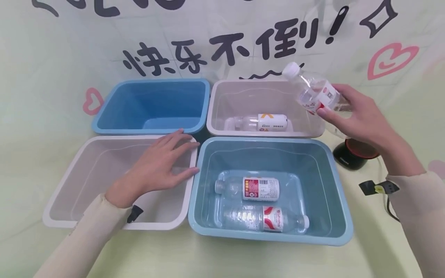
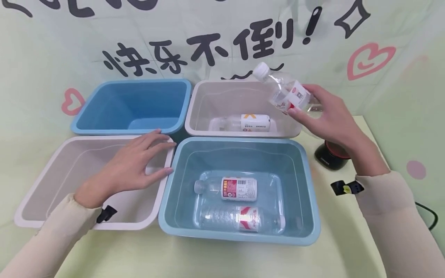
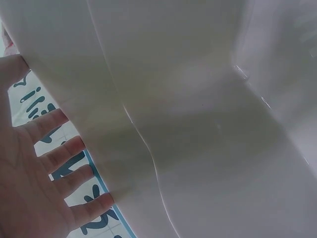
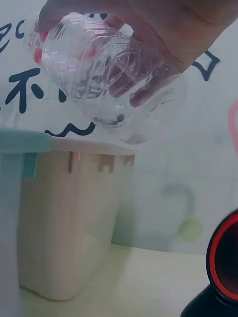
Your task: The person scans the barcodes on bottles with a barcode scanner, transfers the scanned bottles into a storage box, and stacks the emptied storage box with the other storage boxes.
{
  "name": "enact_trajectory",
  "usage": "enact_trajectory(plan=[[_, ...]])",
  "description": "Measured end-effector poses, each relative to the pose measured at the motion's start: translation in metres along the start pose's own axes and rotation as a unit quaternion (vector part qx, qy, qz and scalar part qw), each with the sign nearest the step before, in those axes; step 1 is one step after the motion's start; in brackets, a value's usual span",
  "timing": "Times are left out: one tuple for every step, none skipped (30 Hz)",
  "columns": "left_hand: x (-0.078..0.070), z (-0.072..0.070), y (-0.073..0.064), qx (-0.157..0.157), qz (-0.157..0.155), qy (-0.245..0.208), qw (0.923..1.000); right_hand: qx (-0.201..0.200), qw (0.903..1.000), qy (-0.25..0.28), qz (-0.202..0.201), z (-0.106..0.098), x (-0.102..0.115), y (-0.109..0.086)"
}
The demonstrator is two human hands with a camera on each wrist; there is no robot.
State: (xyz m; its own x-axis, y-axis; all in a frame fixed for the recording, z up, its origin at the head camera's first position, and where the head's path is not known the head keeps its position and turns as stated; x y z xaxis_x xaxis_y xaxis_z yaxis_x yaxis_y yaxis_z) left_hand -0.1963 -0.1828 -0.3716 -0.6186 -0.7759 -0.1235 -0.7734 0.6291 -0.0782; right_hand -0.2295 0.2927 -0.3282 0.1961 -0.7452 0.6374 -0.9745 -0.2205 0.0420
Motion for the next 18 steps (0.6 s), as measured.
enact_trajectory(plan=[[0.0, 0.0, 0.0, 0.0, 0.0, 0.0, 1.0, 0.005, 1.0, -0.001, -0.005, 0.001, 0.005, 0.004], [0.0, 0.0, 0.0, -0.001, -0.001, 0.001, 1.0, 0.013, 0.9999, 0.001, -0.011, 0.002, 0.009, 0.008], [0.0, 0.0, -0.001, -0.002, 0.0, 0.002, 1.0, 0.021, 0.9997, 0.003, -0.015, 0.003, 0.014, 0.013], [0.0, 0.0, -0.001, -0.002, 0.001, 0.002, 1.0, 0.03, 0.9993, 0.002, -0.021, 0.004, 0.019, 0.017], [-0.001, -0.001, -0.001, -0.004, 0.002, 0.002, 1.0, 0.035, 0.999, -0.003, -0.027, 0.005, 0.024, 0.021], [-0.001, -0.001, -0.001, -0.006, 0.002, 0.003, 1.0, 0.042, 0.9985, -0.006, -0.034, 0.006, 0.029, 0.025], [-0.001, -0.002, -0.002, -0.008, 0.003, 0.003, 1.0, 0.049, 0.998, -0.012, -0.039, 0.007, 0.034, 0.029], [0.0, -0.002, -0.002, -0.01, 0.004, 0.002, 0.9999, 0.054, 0.9973, -0.018, -0.047, 0.009, 0.039, 0.032], [0.0, -0.002, -0.002, -0.012, 0.004, 0.002, 0.9999, 0.059, 0.9965, -0.026, -0.053, 0.01, 0.044, 0.036], [0.0, -0.002, -0.002, -0.013, 0.005, 0.002, 0.9999, 0.062, 0.9957, -0.035, -0.059, 0.011, 0.049, 0.039], [0.001, -0.002, -0.003, -0.014, 0.005, 0.002, 0.9999, 0.066, 0.9949, -0.042, -0.063, 0.013, 0.053, 0.043], [0.001, -0.001, -0.003, -0.014, 0.006, 0.002, 0.9999, 0.071, 0.9941, -0.047, -0.068, 0.014, 0.058, 0.046], [0.001, -0.001, -0.003, -0.014, 0.007, 0.0, 0.9999, 0.076, 0.9933, -0.051, -0.07, 0.016, 0.062, 0.049], [0.001, -0.001, -0.003, -0.013, 0.007, 0.001, 0.9999, 0.083, 0.9925, -0.054, -0.072, 0.018, 0.067, 0.053], [0.0, -0.001, -0.003, -0.012, 0.008, 0.0, 0.9999, 0.089, 0.9916, -0.058, -0.075, 0.02, 0.071, 0.056], [0.0, -0.001, -0.003, -0.011, 0.009, -0.001, 0.9999, 0.095, 0.9906, -0.06, -0.078, 0.022, 0.076, 0.06], [0.0, -0.001, -0.003, -0.011, 0.009, -0.003, 0.9999, 0.101, 0.9895, -0.063, -0.083, 0.024, 0.08, 0.063], [0.0, -0.001, -0.004, -0.01, 0.009, -0.004, 0.9999, 0.107, 0.9883, -0.065, -0.088, 0.026, 0.085, 0.067]])
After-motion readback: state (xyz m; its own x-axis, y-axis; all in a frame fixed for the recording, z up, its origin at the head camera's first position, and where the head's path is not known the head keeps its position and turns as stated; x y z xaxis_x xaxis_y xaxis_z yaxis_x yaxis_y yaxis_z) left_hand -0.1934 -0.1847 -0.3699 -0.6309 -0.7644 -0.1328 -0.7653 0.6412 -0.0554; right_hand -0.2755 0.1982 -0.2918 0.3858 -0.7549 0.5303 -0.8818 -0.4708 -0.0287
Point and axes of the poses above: each hand's wrist, its own y-axis towards the middle knuckle, its own z-axis out of the palm, x = y × z, the point moved 4 cm from there along y, towards the middle knuckle, and after that the axes turned 12 degrees about x, right-handed, at the moved point
